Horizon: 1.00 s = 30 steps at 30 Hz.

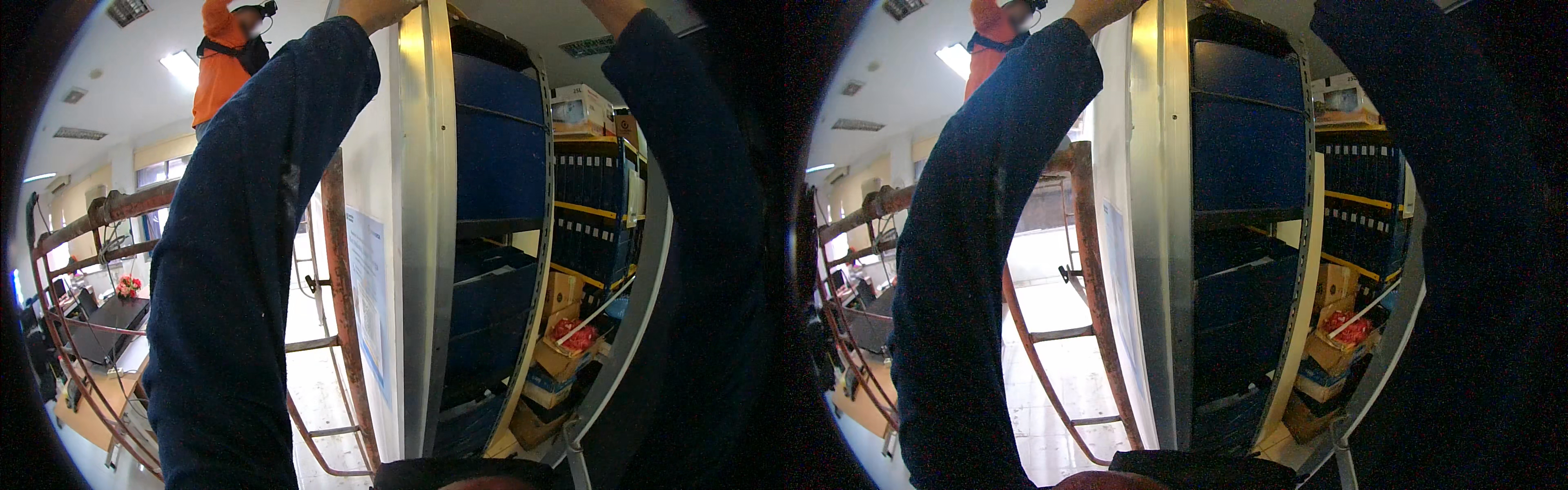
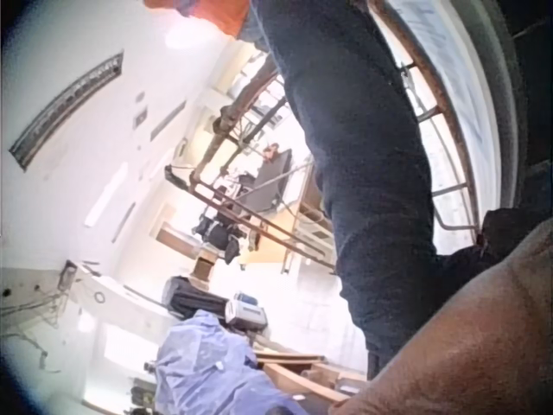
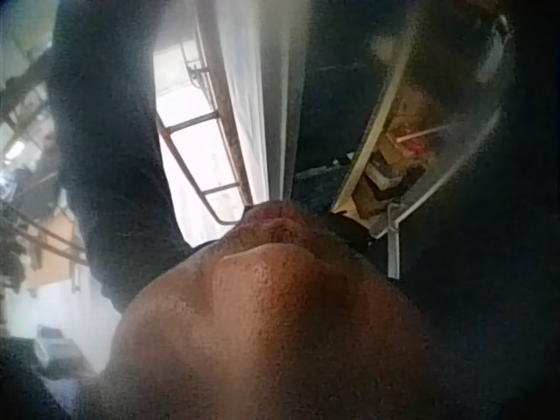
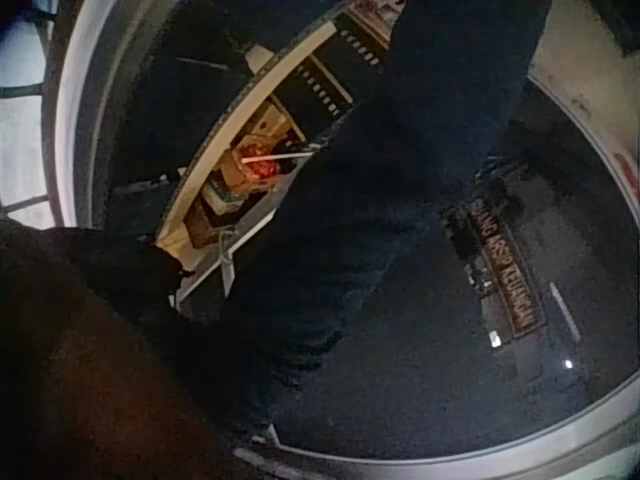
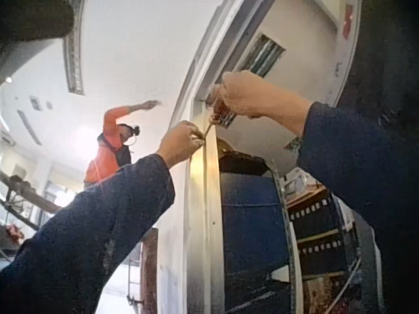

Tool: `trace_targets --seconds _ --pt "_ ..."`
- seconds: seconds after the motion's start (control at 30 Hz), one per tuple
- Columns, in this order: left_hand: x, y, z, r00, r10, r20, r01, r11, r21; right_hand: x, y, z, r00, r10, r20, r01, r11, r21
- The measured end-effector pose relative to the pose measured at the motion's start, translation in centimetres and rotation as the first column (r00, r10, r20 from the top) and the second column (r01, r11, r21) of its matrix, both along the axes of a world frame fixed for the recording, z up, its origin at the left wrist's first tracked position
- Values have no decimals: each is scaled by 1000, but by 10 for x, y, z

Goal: The person installs a door frame using a screwdriver. The person secures the metal frame to the wall opening by tightening screws at the top and bottom of the frame.

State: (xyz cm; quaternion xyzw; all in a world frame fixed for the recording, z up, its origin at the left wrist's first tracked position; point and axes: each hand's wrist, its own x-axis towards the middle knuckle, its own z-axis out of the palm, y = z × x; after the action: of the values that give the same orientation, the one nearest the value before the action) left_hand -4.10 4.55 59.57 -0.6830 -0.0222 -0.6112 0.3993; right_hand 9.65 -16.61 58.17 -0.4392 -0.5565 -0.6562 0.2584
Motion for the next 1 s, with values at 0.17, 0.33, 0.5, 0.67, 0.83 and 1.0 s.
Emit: trace_targets --seconds 0.17,0.33,0.5,0.67,0.83,1.0 --pt "16 -14 -16 993 -6 120 -1 998 55 27 12 14 857 474 203 -465 880 -95" --pt "11 -18 -16 971 150 189 -179 973 149 11 7 3 758 652 -22 -629 721 -292" --pt "9 -13 -11 960 204 190 -235 958 162 10 12 6 798 602 32 -579 781 -234" --pt "8 -41 -9 964 258 66 -261 965 39 22 9 39 920 363 148 -360 932 -53" --pt "-9 -24 17 980 105 -167 -109 994 -20 22 21 49 954 165 251 -223 949 224" --pt "-5 -7 17 986 146 -85 -134 982 133 5 1 -2 815 574 -80 -575 786 -226"
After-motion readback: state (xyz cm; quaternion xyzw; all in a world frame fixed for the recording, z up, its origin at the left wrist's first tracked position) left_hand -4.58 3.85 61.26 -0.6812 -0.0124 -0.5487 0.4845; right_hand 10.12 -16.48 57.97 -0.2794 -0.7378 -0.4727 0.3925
